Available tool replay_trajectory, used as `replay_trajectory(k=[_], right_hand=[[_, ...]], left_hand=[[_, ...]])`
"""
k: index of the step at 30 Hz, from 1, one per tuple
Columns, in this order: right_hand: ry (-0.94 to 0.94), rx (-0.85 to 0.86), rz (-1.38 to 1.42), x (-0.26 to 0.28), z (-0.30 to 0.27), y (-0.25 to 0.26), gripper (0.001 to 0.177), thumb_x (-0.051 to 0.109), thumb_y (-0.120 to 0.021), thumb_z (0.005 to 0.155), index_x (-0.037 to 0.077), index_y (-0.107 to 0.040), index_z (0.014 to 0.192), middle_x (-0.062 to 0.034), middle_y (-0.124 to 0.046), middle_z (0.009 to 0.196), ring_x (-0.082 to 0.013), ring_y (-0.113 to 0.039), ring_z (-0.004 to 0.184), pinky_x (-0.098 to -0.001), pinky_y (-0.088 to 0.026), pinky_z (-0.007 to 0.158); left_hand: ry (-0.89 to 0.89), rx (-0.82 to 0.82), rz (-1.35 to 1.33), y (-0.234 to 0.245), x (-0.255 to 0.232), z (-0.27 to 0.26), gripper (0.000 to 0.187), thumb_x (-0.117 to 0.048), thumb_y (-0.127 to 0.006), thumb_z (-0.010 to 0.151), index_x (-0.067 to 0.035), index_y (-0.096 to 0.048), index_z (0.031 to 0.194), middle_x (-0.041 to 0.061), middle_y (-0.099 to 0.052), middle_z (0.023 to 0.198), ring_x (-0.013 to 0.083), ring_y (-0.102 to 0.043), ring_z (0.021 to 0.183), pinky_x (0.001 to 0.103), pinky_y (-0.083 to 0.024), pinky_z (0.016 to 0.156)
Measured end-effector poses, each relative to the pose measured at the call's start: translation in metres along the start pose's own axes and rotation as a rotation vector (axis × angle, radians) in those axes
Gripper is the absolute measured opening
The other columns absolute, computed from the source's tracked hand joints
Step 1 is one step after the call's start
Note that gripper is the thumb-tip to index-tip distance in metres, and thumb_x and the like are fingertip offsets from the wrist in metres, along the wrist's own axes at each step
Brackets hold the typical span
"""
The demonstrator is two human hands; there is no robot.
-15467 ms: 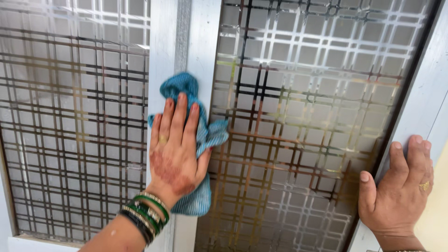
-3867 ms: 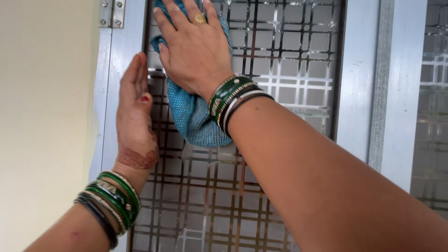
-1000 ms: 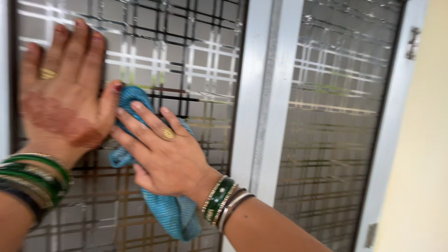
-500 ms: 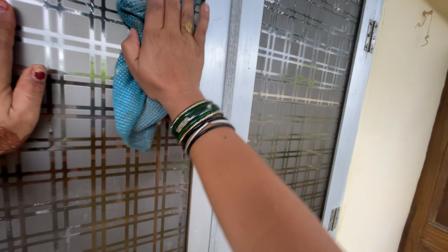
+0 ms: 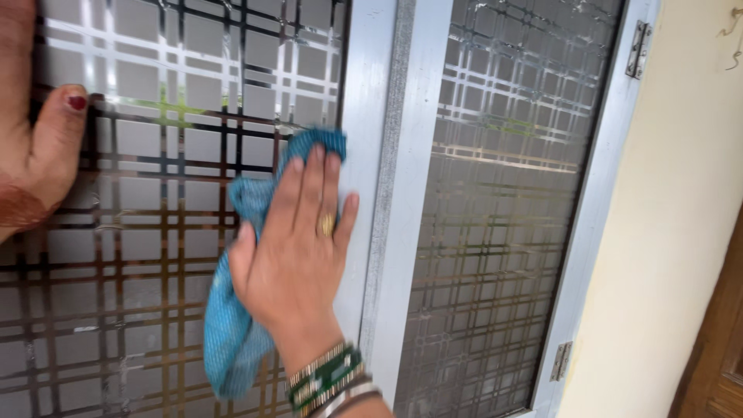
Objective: The person cleans a window by wiping its frame and patterned glass panels with a cloth.
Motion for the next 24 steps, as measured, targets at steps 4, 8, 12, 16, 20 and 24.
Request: replay_trajectory(k=[4, 8, 12, 16, 20, 24], right_hand=[[-0.004, 0.088, 0.011, 0.009, -0.072, 0.009, 0.083, 0.037, -0.056, 0.093, -0.013, -0.031, 0.154, -0.0334, -0.028, 0.164, -0.0476, -0.02, 0.157, -0.0617, -0.007, 0.125], [0.003, 0.105, 0.032, 0.015, -0.093, 0.005, 0.084, 0.037, -0.055, 0.092, -0.016, -0.029, 0.152, -0.0379, -0.025, 0.161, -0.0524, -0.018, 0.154, -0.0635, -0.006, 0.122], [-0.07, 0.071, 0.043, 0.035, -0.064, -0.005, 0.087, 0.043, -0.057, 0.093, -0.015, -0.028, 0.152, -0.0398, -0.021, 0.161, -0.0566, -0.014, 0.152, -0.0631, -0.007, 0.121], [-0.066, 0.034, 0.085, 0.062, -0.027, -0.014, 0.085, 0.043, -0.057, 0.098, -0.013, -0.028, 0.155, -0.0388, -0.018, 0.164, -0.0568, -0.011, 0.155, -0.0627, -0.008, 0.125], [-0.048, 0.016, 0.108, 0.08, -0.013, -0.014, 0.083, 0.041, -0.056, 0.099, -0.011, -0.028, 0.157, -0.0377, -0.017, 0.166, -0.0556, -0.01, 0.157, -0.0627, -0.009, 0.128], [0.021, 0.06, 0.098, 0.086, -0.012, -0.011, 0.083, 0.04, -0.058, 0.097, -0.008, -0.03, 0.158, -0.0361, -0.019, 0.166, -0.0539, -0.012, 0.158, -0.0608, -0.01, 0.128]], left_hand=[[-0.129, 0.037, 0.302, 0.022, -0.032, 0.004, 0.052, -0.016, -0.051, 0.117, 0.016, -0.038, 0.156, 0.033, -0.04, 0.158, 0.0484, -0.046, 0.142, 0.054, -0.039, 0.125], [-0.063, 0.118, 0.634, 0.032, -0.042, 0.002, 0.053, -0.021, -0.061, 0.118, 0.01, -0.044, 0.157, 0.026, -0.037, 0.168, 0.041, -0.037, 0.156, 0.047, -0.033, 0.132], [-0.057, 0.172, 0.764, 0.035, -0.037, -0.004, 0.057, -0.026, -0.053, 0.113, 0.007, -0.045, 0.159, 0.023, -0.037, 0.165, 0.0363, -0.032, 0.156, 0.044, -0.03, 0.132], [-0.129, 0.126, 0.661, 0.04, -0.034, -0.013, 0.052, -0.023, -0.043, 0.113, 0.007, -0.046, 0.155, 0.023, -0.044, 0.157, 0.0381, -0.038, 0.149, 0.051, -0.025, 0.126], [-0.162, 0.101, 0.633, 0.041, -0.029, -0.016, 0.046, -0.024, -0.035, 0.115, 0.004, -0.05, 0.149, 0.02, -0.053, 0.139, 0.0353, -0.049, 0.126, 0.051, -0.027, 0.122], [-0.19, 0.085, 0.635, 0.041, -0.023, -0.016, 0.045, -0.025, -0.03, 0.117, 0.001, -0.053, 0.145, 0.018, -0.059, 0.126, 0.0345, -0.056, 0.112, 0.05, -0.03, 0.119]])
Point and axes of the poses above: each hand's wrist, its own z-axis towards the middle knuckle, its own y-axis out of the back of the hand, x = y × z, the point moved 2 cm from there along z, towards the middle knuckle
